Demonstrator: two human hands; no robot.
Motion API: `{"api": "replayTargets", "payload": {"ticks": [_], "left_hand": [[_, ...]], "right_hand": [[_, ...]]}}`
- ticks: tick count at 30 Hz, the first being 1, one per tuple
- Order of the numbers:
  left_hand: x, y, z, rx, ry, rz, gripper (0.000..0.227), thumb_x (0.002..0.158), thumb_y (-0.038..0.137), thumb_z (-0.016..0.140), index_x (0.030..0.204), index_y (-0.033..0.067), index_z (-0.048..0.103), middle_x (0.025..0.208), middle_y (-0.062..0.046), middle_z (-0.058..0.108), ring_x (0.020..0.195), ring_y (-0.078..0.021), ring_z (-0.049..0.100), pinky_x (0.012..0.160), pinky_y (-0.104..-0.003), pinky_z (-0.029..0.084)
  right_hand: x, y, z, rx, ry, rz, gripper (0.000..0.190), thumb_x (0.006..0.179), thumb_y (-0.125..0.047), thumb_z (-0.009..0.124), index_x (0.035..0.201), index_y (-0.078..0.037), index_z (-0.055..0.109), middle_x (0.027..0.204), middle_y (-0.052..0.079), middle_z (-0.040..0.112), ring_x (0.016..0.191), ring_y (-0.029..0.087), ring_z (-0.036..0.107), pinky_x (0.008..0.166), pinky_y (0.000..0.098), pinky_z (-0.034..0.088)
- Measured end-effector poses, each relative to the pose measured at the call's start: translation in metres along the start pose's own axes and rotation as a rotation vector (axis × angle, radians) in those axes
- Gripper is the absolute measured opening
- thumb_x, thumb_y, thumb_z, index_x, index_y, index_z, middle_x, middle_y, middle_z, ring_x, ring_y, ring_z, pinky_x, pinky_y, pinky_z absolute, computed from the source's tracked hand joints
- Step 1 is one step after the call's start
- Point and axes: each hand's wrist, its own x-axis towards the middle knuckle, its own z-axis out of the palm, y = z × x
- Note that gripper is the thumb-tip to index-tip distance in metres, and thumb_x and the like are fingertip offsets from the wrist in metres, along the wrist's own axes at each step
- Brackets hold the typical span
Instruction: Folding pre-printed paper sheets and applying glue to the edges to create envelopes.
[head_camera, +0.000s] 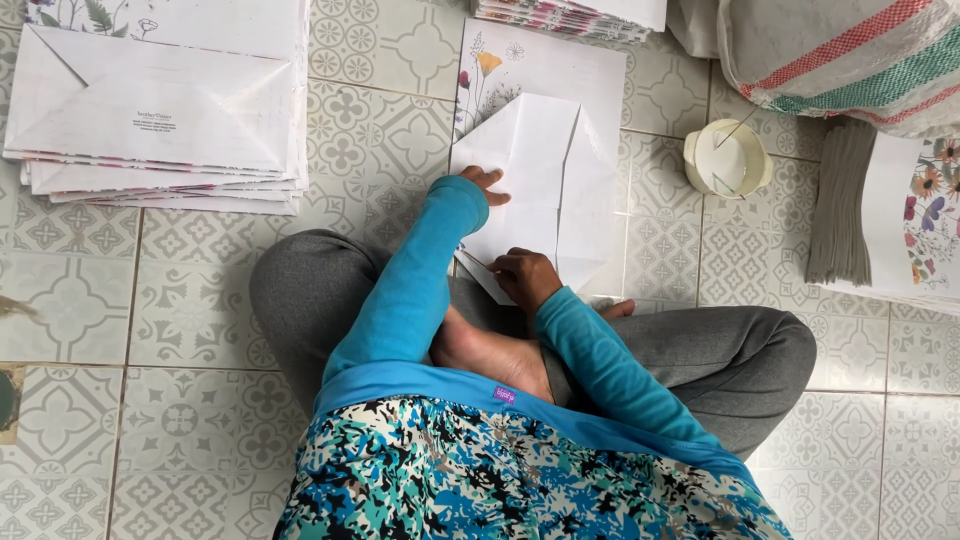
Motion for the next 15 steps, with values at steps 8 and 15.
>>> {"api": "replayTargets", "payload": {"ticks": [8,15], "left_hand": [[-0.008,0.002,-0.005,0.029,0.008,-0.019,0.101,0.082,-0.006,0.064,0.156,0.0524,0.027,0.172,0.003,0.011,0.155,-0.0287,0.020,0.126,-0.040,0.025],[0.009,0.001,0.012,0.040,0.017,-0.037,0.099,0.083,-0.004,0.064,0.158,0.0491,0.028,0.172,0.001,0.012,0.154,-0.0288,0.022,0.126,-0.039,0.025]], "right_hand": [[-0.049,0.027,-0.027,-0.054,-0.192,-0.022,0.011,0.083,-0.008,0.073,0.091,-0.013,0.078,0.082,0.014,0.073,0.080,0.035,0.074,0.073,0.0456,0.059],[-0.032,0.013,-0.035,-0.063,-0.145,0.005,0.012,0.089,-0.006,0.071,0.094,-0.013,0.079,0.084,0.013,0.075,0.079,0.033,0.075,0.072,0.0420,0.060]]}}
